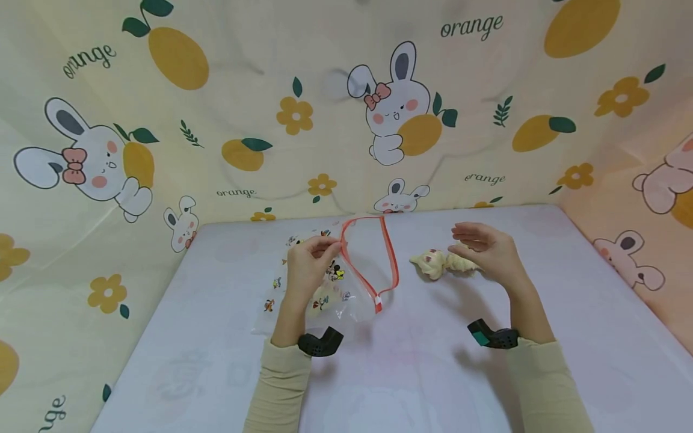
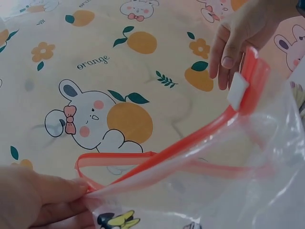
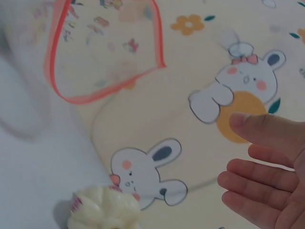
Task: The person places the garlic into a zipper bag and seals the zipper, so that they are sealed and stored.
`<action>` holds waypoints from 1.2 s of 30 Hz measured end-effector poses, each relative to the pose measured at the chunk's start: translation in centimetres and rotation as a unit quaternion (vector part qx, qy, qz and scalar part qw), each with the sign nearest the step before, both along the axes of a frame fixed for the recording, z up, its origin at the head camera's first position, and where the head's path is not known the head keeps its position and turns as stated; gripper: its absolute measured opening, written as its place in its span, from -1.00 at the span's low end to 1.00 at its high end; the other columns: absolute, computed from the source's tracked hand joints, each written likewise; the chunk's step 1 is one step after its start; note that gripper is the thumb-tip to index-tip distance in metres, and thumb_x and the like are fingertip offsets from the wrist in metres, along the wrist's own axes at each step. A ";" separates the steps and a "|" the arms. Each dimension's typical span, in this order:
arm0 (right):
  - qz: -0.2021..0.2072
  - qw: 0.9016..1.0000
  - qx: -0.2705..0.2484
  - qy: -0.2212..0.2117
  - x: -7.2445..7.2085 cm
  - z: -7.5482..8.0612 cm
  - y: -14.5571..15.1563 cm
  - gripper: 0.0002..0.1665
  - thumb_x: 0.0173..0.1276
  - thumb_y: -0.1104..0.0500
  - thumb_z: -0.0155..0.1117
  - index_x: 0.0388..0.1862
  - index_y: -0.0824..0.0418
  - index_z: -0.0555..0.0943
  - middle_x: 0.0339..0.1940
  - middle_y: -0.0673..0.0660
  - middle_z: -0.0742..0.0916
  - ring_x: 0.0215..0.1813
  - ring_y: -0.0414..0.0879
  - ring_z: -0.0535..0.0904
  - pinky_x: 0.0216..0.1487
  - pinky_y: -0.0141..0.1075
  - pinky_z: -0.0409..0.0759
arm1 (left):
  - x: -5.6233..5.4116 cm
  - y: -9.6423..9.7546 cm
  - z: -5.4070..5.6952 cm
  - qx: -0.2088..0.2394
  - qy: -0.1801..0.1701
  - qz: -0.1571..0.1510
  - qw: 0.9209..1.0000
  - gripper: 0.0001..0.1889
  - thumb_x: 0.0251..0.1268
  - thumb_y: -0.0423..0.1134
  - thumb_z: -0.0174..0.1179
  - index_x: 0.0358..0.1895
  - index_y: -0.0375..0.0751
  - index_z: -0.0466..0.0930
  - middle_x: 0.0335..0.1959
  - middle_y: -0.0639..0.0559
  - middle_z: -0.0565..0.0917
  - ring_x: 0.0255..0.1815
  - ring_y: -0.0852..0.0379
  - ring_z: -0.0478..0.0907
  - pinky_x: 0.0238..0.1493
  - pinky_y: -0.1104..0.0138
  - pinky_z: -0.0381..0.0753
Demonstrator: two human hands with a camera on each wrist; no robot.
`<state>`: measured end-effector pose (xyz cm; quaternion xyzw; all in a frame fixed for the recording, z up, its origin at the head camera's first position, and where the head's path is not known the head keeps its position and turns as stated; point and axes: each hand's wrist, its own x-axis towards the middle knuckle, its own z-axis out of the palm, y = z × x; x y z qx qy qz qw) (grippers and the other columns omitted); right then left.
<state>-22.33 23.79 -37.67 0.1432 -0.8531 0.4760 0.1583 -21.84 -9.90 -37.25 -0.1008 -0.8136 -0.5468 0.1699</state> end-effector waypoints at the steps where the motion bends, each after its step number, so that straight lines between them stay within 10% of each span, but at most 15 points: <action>1: -0.002 1.000 -0.003 0.004 0.0 0.0 0.2 -0.49 0.15 0.31 0.43 0.10 0.41 0.57 -0.13 -0.03 0.75 -0.14 -0.65 0.56 -0.09 -0.75 0.53 | 0.0 0.0 0.0 0.002 -0.001 0.002 1.000 -0.85 0.21 -0.30 0.31 -0.24 -0.32 0.72 -0.33 -0.22 0.78 -0.35 -0.05 0.71 -0.34 0.61 0.60; 5: 0.001 1.000 -0.029 0.012 -0.1 -0.2 1.0 -0.50 0.11 0.38 0.43 0.06 0.47 0.57 -0.22 -0.42 0.65 -0.15 -0.62 0.60 -0.11 -0.77 0.53 | -0.1 0.0 0.0 0.008 -0.010 0.007 1.000 -0.85 0.22 -0.31 0.30 -0.23 -0.32 0.72 -0.31 -0.22 0.77 -0.34 -0.04 0.72 -0.34 0.59 0.62; 11: -0.017 0.999 -0.030 -0.007 -0.2 -0.4 2.3 -0.48 0.15 0.35 0.42 0.10 0.48 0.54 -0.23 -0.52 0.63 -0.16 -0.66 0.58 -0.13 -0.78 0.51 | -0.1 -0.1 0.0 0.015 -0.023 0.004 1.000 -0.85 0.23 -0.32 0.29 -0.21 -0.33 0.71 -0.29 -0.24 0.77 -0.31 -0.06 0.71 -0.31 0.56 0.65; 32: -0.046 0.990 0.050 -0.123 -1.2 -3.7 10.0 -0.26 0.25 0.09 0.38 0.30 0.41 0.38 -0.14 -0.56 0.45 -0.13 -0.80 0.38 -0.14 -0.85 0.42 | -0.4 -0.3 -0.2 0.013 -0.049 -0.001 0.999 -0.85 0.25 -0.31 0.27 -0.19 -0.30 0.71 -0.26 -0.23 0.77 -0.29 0.00 0.70 -0.28 0.55 0.65; 36: -0.048 0.985 0.067 -0.150 -1.3 -4.2 11.2 -0.21 0.28 0.05 0.36 0.37 0.39 0.31 0.03 -0.25 0.57 -0.12 -0.79 0.35 -0.16 -0.84 0.40 | -0.4 -0.2 -0.4 0.013 -0.057 0.000 0.998 -0.85 0.25 -0.30 0.28 -0.19 -0.30 0.71 -0.26 -0.21 0.77 -0.29 0.02 0.69 -0.26 0.51 0.68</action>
